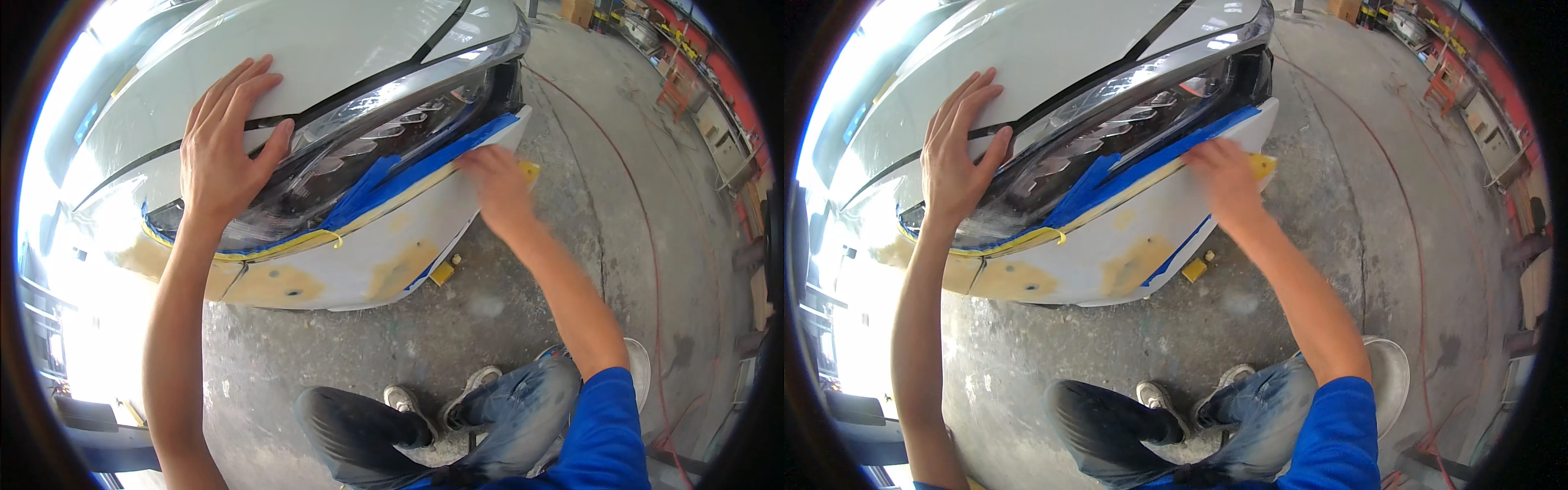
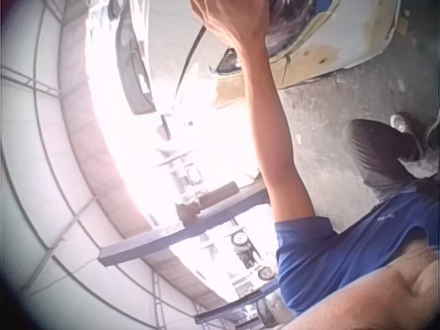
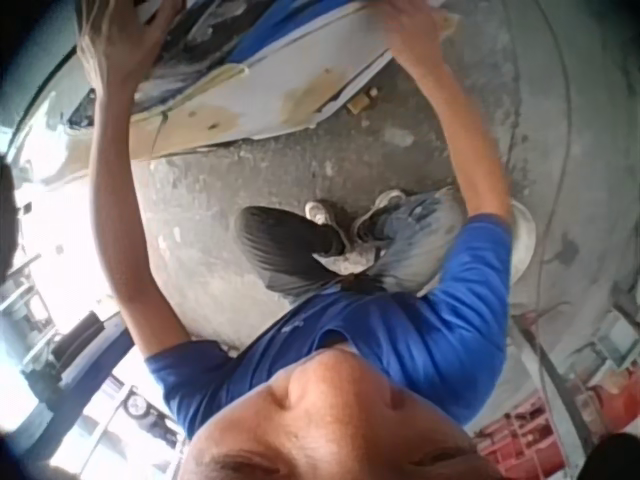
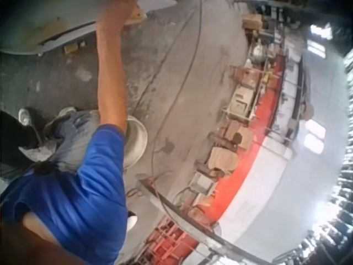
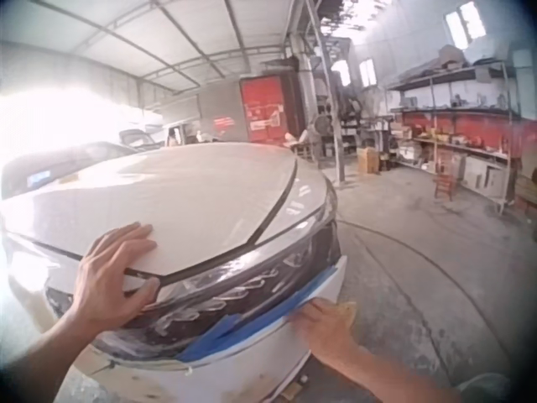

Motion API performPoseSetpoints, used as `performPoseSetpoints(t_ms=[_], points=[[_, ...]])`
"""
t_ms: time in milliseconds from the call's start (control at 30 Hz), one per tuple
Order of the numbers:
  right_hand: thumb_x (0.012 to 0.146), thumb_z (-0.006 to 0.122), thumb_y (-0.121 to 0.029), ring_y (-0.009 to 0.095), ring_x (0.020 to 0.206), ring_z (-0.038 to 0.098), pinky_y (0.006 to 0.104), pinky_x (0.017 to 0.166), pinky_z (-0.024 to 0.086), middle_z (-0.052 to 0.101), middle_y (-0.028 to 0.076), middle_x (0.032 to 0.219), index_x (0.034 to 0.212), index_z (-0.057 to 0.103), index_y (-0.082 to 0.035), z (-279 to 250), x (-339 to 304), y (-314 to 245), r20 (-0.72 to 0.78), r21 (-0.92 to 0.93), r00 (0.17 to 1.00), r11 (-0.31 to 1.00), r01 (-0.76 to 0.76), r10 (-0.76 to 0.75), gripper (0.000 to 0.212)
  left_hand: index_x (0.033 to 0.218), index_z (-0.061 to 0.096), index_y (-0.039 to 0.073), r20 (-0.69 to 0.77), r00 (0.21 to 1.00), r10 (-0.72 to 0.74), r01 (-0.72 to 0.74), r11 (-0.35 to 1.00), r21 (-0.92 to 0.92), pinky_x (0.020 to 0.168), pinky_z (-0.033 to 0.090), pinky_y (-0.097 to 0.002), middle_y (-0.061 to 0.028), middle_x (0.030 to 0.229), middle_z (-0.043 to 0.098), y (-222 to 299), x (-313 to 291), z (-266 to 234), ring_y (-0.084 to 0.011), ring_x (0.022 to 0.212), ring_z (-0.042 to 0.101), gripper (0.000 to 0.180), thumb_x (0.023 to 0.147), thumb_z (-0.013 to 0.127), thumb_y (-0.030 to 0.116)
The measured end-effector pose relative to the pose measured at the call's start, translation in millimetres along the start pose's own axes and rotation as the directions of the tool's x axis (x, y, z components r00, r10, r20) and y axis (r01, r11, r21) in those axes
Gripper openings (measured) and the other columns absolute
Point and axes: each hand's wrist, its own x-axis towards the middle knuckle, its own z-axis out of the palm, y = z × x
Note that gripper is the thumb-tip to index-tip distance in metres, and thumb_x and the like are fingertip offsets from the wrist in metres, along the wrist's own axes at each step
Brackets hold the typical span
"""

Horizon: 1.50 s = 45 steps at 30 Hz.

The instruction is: The person sands the front bumper of a white car using a yellow sanding block. They repeatedly rub the surface and frequently wipe it with their hand to check smoothness. The headlight is masked with blue tape and plastic.

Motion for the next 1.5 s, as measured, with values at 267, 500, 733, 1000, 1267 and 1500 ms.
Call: performPoseSetpoints(t_ms=[267,500,733,1000,1267,1500], points=[[0.079,0.066,-0.004,0.028,0.112,0.064,0.0406,0.098,0.053,0.071,0.006,0.117,0.109,0.075,-0.006,-1,-2,10,0.039,-0.050,0.999,0.999,-0.016,0.018,0.031,0.132,0.066,0.015,-0.002,1.000,0.006,-0.006,1.000,0.003,0.119,0.042,-0.0450,-0.0024,0.150,0.062,0,1,0,-0.0257,0.144,0.052,0.043,0.091,0.073,0.028],[0.078,0.067,-0.002,0.029,0.112,0.064,0.0406,0.099,0.053,0.072,0.007,0.114,0.110,0.075,-0.007,-8,11,2,0.095,-0.023,0.995,1.000,0.006,-0.004,0.034,0.132,0.066,0.015,-0.011,1.000,0.014,-0.014,1.000,-0.012,0.119,0.042,-0.0450,-0.0024,0.150,0.062,-2,0,2,-0.0257,0.144,0.052,0.043,0.091,0.073,0.028],[0.076,0.069,-0.005,0.028,0.112,0.064,0.0412,0.097,0.052,0.070,0.006,0.115,0.111,0.073,-0.007,-3,14,-12,0.048,0.043,0.988,0.988,0.147,-0.149,0.035,0.132,0.066,0.015,-0.020,1.000,0.024,-0.024,0.999,0.023,0.119,0.042,-0.0452,-0.0018,0.150,0.062,-5,-4,6,-0.0251,0.144,0.052,0.044,0.091,0.073,0.029],[0.081,0.065,-0.004,0.030,0.116,0.063,0.0400,0.098,0.053,0.069,0.008,0.122,0.112,0.074,-0.007,0,9,-19,0.077,0.023,0.982,0.985,0.172,-0.173,0.033,0.132,0.066,0.014,-0.005,1.000,0.025,-0.025,1.000,0.020,0.120,0.041,-0.0454,-0.0026,0.150,0.062,-4,-3,2,-0.0254,0.144,0.052,0.043,0.091,0.072,0.028],[0.077,0.067,-0.009,0.027,0.107,0.063,0.0400,0.095,0.054,0.068,0.006,0.109,0.107,0.073,-0.005,1,1,9,0.022,-0.111,0.991,0.985,0.135,-0.133,0.031,0.132,0.066,0.014,0.001,1.000,0.020,-0.020,1.000,0.010,0.120,0.041,-0.0461,-0.0027,0.150,0.062,-2,1,2,-0.0262,0.144,0.052,0.044,0.091,0.072,0.029],[0.076,0.069,-0.009,0.027,0.107,0.063,0.0397,0.094,0.054,0.069,0.004,0.109,0.109,0.073,-0.006,4,-3,5,0.020,-0.116,0.995,0.988,0.101,-0.099,0.033,0.133,0.066,0.017,0.007,1.000,0.013,-0.013,1.000,0.018,0.120,0.041,-0.0469,-0.0020,0.151,0.062,-5,-2,4,-0.0255,0.145,0.052,0.045,0.091,0.072,0.031]])
